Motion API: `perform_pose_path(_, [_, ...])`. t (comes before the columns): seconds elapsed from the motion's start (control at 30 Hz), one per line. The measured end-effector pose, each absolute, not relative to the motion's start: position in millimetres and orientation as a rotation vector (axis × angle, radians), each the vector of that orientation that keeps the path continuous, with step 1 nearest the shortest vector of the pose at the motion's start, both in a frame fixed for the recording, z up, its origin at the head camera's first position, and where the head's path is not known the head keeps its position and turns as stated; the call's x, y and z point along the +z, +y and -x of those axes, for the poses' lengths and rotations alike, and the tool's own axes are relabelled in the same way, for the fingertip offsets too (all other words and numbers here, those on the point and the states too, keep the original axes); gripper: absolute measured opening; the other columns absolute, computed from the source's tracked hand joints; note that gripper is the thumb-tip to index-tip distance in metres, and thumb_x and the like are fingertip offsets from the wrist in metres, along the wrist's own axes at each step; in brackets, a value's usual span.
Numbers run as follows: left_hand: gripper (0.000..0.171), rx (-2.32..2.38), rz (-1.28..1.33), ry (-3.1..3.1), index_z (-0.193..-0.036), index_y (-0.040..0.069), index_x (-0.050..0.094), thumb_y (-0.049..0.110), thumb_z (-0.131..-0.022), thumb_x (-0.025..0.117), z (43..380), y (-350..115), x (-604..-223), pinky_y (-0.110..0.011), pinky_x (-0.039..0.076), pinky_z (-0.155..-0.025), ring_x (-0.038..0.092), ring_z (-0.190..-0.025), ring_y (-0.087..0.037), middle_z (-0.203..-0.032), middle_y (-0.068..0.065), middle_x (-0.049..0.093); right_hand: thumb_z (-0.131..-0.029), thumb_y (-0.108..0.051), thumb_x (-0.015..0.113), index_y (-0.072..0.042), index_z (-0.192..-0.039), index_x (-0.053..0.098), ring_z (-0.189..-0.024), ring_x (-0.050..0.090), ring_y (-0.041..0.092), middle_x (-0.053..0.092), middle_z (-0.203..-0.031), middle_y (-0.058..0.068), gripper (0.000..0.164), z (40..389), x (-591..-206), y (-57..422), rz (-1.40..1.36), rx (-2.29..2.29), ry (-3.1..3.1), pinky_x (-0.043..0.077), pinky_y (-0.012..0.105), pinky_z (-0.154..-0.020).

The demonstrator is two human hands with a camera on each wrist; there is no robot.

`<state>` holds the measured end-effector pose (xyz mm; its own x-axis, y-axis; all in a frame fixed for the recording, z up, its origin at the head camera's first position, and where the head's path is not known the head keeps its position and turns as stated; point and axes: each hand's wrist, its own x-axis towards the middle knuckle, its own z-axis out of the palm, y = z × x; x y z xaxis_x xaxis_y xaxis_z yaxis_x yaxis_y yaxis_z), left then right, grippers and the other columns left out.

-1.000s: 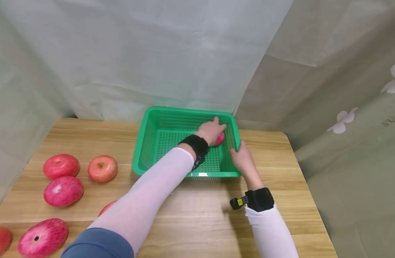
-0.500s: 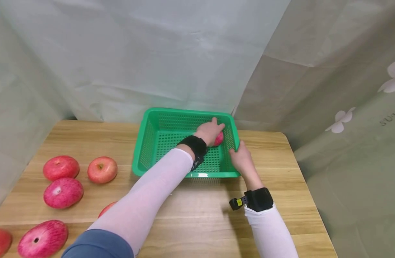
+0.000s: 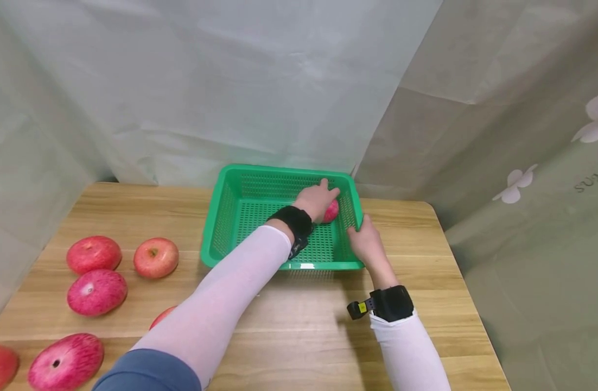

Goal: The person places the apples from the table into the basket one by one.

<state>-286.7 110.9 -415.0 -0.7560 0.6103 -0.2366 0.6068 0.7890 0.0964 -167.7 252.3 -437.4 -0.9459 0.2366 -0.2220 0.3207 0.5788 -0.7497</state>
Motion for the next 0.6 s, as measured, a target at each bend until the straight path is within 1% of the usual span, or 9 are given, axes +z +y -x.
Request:
perform_pose_path(0.17, [0.079, 0.014, -0.969, 2.731, -0.165, 0.019, 0.037, 0.019, -0.097, 0.077, 287, 109, -411, -0.043, 0.058, -0.100, 0.059, -0.134, -0.037, -0.167, -0.025, 0.031, -0.111, -0.020, 0.048, 0.002, -0.151, 0.039, -0.111, 0.066, 0.039, 0.060, -0.136, 0.029, 0.047, 169, -439, 254, -0.481, -1.301, 2.711, 0.060, 0.051, -0.086])
perform_pose_path(0.27, [0.078, 0.016, -0.972, 2.726, -0.164, 0.019, 0.037, 0.021, -0.097, 0.078, 287, 108, -410, -0.044, 0.058, -0.101, 0.058, -0.136, -0.037, -0.167, -0.025, 0.031, -0.110, -0.020, 0.048, 0.003, -0.149, 0.039, -0.110, 0.066, 0.039, 0.060, -0.134, 0.029, 0.046, 169, -440, 255, -0.481, -1.293, 2.716, 0.059, 0.050, -0.085])
perform_pose_path(0.43, [0.080, 0.015, -0.977, 2.717, -0.166, 0.020, 0.035, 0.028, -0.098, 0.077, 287, 104, -410, -0.046, 0.054, -0.106, 0.052, -0.142, -0.039, -0.170, -0.024, 0.028, -0.110, -0.019, 0.048, 0.004, -0.151, 0.039, -0.111, 0.066, 0.040, 0.059, -0.135, 0.029, 0.047, 170, -441, 255, -0.476, -1.293, 2.713, 0.060, 0.052, -0.087])
perform_pose_path(0.6, [0.079, 0.006, -1.002, 2.719, -0.166, 0.019, 0.036, 0.037, -0.099, 0.075, 287, 96, -407, -0.048, 0.052, -0.110, 0.049, -0.145, -0.039, -0.168, -0.023, 0.031, -0.111, -0.020, 0.047, 0.003, -0.152, 0.037, -0.113, 0.065, 0.040, 0.058, -0.137, 0.029, 0.048, 172, -441, 255, -0.474, -1.288, 2.708, 0.059, 0.053, -0.090])
